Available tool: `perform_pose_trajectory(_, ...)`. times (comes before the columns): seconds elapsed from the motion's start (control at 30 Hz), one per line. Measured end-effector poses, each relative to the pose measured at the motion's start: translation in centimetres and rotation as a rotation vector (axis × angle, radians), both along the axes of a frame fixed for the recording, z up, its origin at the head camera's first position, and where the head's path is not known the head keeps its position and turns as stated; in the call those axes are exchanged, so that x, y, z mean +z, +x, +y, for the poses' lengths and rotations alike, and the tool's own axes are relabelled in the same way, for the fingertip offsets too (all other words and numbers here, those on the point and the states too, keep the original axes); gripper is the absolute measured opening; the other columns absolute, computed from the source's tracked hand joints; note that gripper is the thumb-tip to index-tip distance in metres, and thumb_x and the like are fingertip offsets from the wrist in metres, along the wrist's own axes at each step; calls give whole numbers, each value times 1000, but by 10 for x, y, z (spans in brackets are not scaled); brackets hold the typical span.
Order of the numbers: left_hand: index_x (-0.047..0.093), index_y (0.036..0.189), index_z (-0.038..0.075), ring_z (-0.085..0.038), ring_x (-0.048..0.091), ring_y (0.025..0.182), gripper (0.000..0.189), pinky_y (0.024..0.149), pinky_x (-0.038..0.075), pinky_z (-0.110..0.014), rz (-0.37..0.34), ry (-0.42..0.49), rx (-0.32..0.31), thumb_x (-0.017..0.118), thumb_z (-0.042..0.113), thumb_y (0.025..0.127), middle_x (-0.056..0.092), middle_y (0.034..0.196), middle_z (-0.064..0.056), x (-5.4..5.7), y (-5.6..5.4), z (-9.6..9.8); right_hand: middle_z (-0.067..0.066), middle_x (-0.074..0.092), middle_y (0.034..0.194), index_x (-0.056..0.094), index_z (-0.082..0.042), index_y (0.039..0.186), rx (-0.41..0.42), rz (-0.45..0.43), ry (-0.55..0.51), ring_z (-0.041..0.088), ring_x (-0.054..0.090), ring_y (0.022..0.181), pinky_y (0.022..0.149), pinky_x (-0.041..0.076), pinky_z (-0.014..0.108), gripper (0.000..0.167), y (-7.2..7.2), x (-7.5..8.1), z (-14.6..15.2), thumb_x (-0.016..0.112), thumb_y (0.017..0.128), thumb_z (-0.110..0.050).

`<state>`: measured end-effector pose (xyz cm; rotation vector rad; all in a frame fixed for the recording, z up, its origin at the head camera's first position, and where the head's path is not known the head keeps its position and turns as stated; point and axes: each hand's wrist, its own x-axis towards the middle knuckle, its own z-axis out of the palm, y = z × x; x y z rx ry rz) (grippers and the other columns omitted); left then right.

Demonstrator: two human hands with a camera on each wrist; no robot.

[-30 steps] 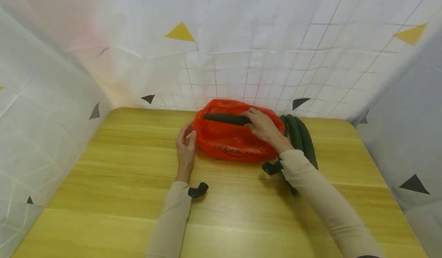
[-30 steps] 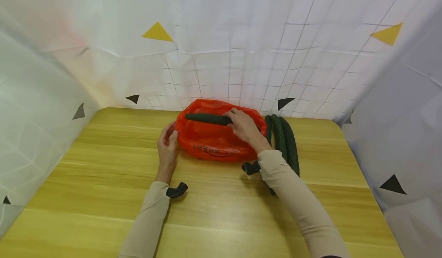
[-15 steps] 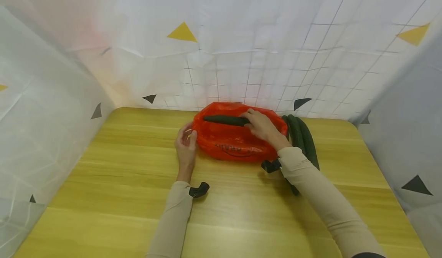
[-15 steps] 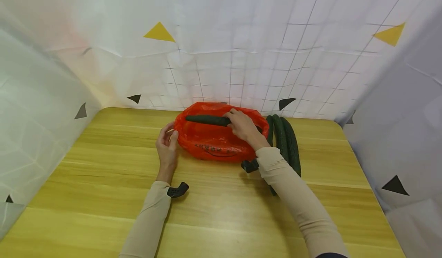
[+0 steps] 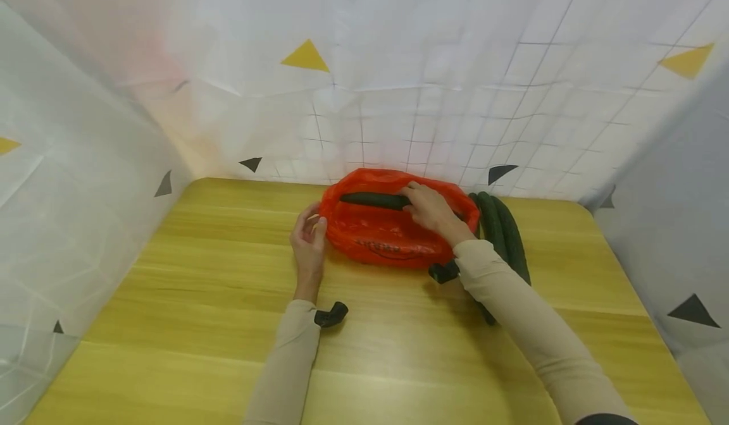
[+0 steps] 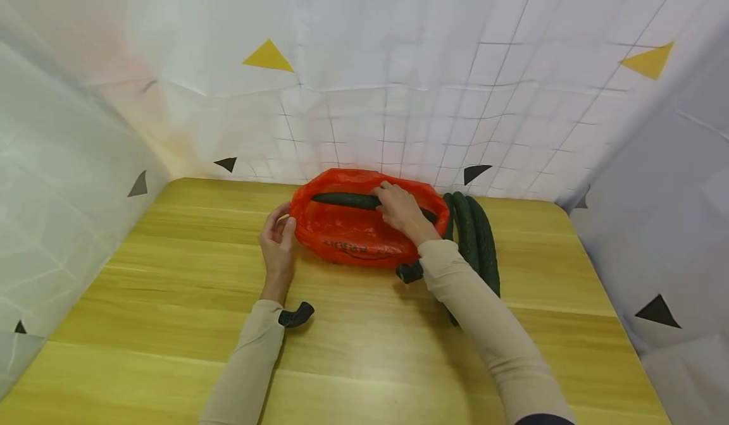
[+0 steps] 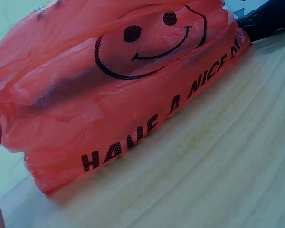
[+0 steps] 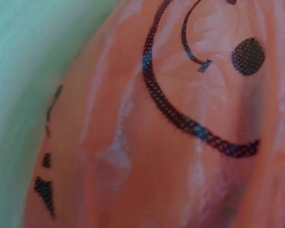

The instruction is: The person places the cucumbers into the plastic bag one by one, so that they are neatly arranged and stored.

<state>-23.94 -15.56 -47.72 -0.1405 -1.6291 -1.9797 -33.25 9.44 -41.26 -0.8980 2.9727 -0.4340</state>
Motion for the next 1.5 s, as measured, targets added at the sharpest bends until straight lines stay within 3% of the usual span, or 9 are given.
perform_pose_trajectory(0.17,58,125,4,-24,58,95,37,87,50,-21,28,6,6,63,15,90,60,121,-14,-17,-10,-1,12,57,120,55,-5,127,-32,-30,28,29,57,109,91,49,43,39,-7,-1,-3,63,90,-12)
perform_pose_trajectory(0.4,53,126,-8,-17,58,88,36,83,50,-19,25,5,-31,57,2,91,57,119,-24,-5,-4,0,14,58,120,55,-4,127,-46,-50,49,32,57,110,92,48,46,39,-14,-5,-5,62,90,-12)
perform_pose_trajectory(0.57,52,125,-10,-16,58,87,36,82,49,-19,4,-6,-30,56,-1,91,56,119,-26,4,3,1,13,59,118,56,-5,125,-67,-55,58,32,57,107,92,48,49,36,-19,-11,-8,62,90,-12)
perform_pose_trajectory(1.0,53,124,-10,-17,57,86,35,79,49,-18,7,-22,-46,57,0,91,55,118,-26,3,1,3,16,60,119,57,-2,124,-76,-63,62,35,57,111,93,47,50,35,-23,-24,-9,61,91,-11)
perform_pose_trajectory(1.5,54,123,-9,-18,57,87,34,79,49,-18,-10,-32,-53,56,1,91,55,117,-29,5,4,4,16,61,113,58,-2,118,-66,-46,28,34,59,105,90,48,49,28,-17,-18,4,57,92,-12)
